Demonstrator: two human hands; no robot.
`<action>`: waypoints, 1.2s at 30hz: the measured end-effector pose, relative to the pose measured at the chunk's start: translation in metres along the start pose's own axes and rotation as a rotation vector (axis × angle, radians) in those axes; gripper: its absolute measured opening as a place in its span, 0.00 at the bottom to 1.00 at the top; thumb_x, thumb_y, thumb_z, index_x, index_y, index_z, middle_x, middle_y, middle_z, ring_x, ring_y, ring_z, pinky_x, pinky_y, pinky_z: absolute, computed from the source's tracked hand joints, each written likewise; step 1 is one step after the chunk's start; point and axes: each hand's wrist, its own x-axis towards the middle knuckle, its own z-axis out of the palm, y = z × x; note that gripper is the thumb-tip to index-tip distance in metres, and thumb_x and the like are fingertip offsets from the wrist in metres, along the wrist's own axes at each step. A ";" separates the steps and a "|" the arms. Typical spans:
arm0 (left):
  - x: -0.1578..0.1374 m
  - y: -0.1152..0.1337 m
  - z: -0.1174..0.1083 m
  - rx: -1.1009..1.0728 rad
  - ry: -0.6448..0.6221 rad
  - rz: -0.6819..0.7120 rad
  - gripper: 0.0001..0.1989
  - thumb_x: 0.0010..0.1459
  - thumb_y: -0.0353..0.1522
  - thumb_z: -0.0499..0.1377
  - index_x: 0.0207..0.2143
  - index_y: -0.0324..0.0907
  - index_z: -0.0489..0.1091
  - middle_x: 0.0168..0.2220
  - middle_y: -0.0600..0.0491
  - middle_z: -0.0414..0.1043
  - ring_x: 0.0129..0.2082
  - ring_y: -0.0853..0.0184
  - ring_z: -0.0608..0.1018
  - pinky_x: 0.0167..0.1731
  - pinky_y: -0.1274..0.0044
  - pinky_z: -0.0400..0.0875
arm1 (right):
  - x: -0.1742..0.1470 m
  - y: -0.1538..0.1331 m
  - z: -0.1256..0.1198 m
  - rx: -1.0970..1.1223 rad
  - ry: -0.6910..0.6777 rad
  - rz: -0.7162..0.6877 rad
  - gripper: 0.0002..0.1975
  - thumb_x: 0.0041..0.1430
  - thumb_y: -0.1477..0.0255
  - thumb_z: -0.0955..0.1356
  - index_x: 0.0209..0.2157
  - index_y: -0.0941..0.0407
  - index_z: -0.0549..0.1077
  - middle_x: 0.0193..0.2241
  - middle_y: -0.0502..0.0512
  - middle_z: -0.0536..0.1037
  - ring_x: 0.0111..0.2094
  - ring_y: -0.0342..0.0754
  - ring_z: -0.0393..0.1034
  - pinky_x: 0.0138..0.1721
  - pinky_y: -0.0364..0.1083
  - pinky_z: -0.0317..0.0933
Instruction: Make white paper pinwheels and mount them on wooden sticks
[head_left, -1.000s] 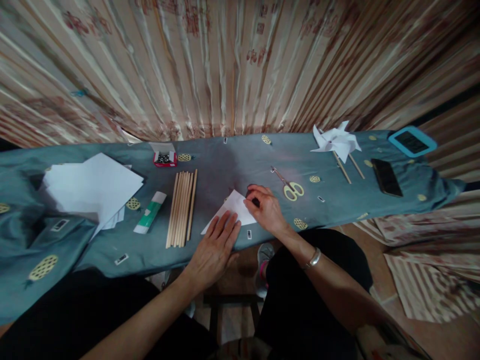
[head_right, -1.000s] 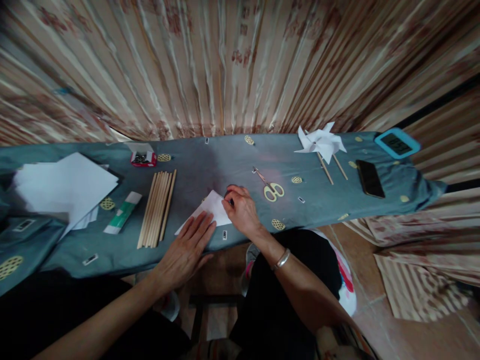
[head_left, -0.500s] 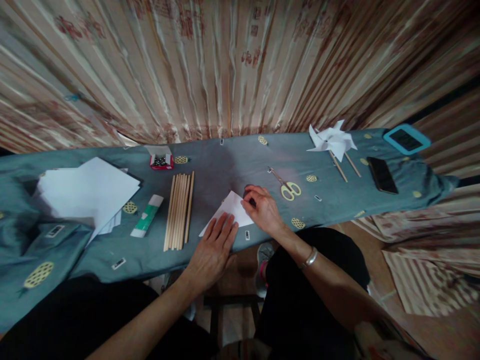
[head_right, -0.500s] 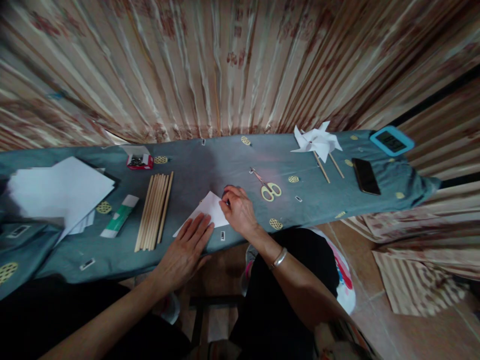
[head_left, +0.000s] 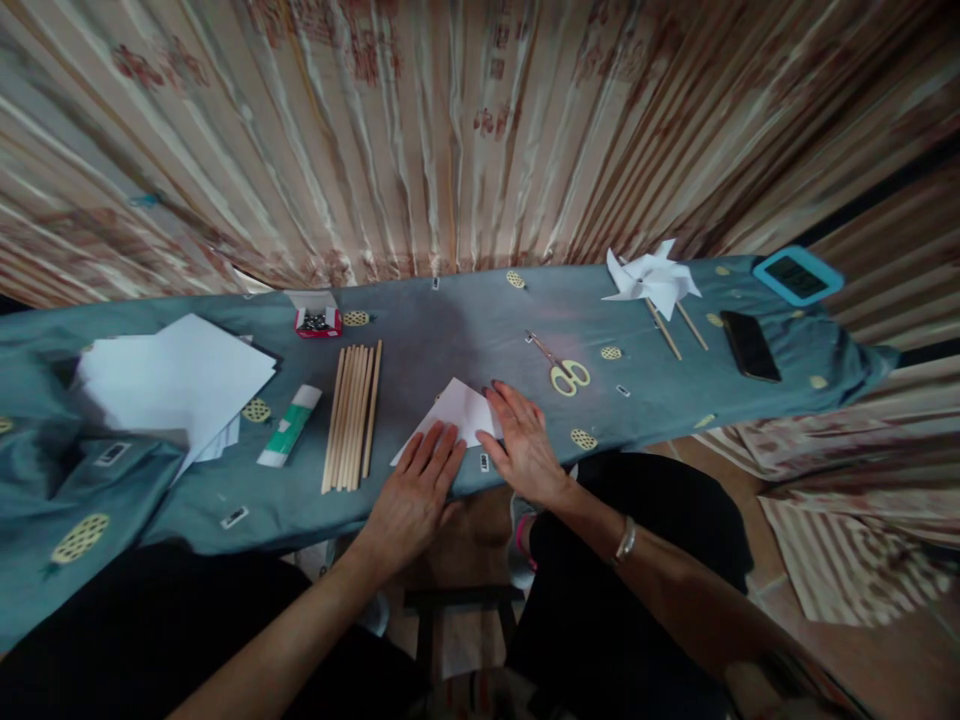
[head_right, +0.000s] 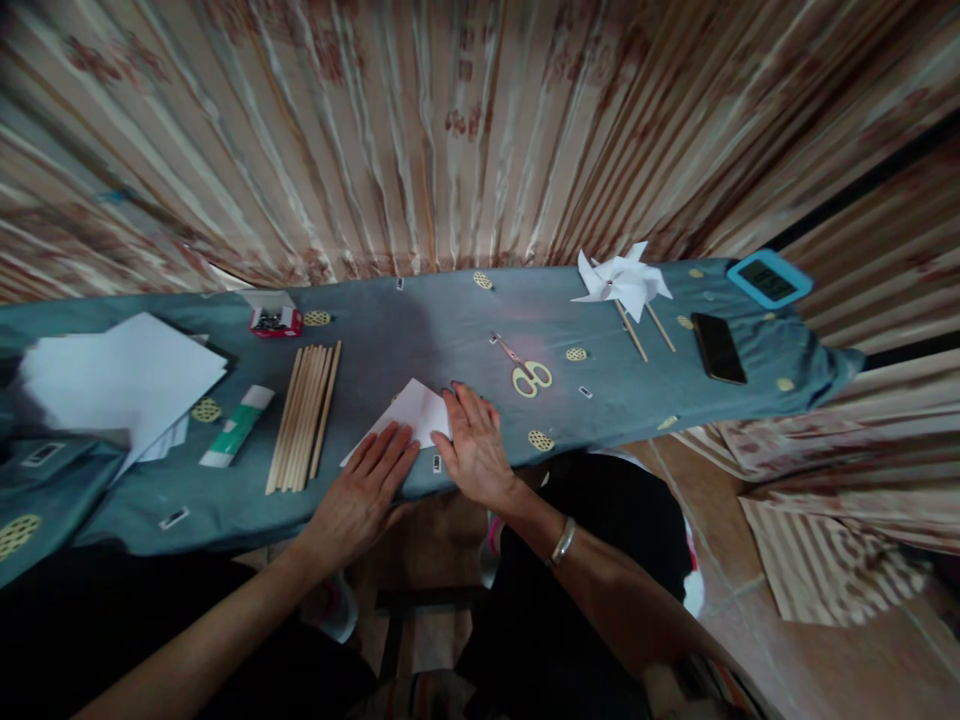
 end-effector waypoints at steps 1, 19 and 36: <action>-0.004 0.000 0.000 0.003 0.005 -0.003 0.32 0.59 0.34 0.58 0.63 0.33 0.55 0.66 0.37 0.54 0.66 0.48 0.55 0.62 0.58 0.57 | -0.002 0.005 -0.002 0.009 0.009 0.023 0.27 0.65 0.65 0.61 0.62 0.59 0.58 0.63 0.68 0.61 0.63 0.59 0.55 0.60 0.59 0.52; -0.053 0.010 -0.005 -0.006 0.180 -0.125 0.37 0.62 0.31 0.55 0.68 0.34 0.40 0.66 0.31 0.52 0.67 0.48 0.52 0.59 0.56 0.62 | -0.009 0.043 -0.025 0.217 0.092 0.125 0.22 0.67 0.66 0.56 0.54 0.61 0.70 0.58 0.67 0.68 0.61 0.54 0.61 0.62 0.56 0.55; 0.003 0.001 -0.016 -0.180 0.435 -0.171 0.43 0.61 0.33 0.57 0.69 0.38 0.32 0.68 0.33 0.43 0.69 0.49 0.47 0.62 0.53 0.54 | 0.020 0.024 -0.041 0.367 0.225 0.149 0.03 0.56 0.70 0.68 0.29 0.53 0.72 0.48 0.58 0.77 0.48 0.53 0.73 0.50 0.54 0.66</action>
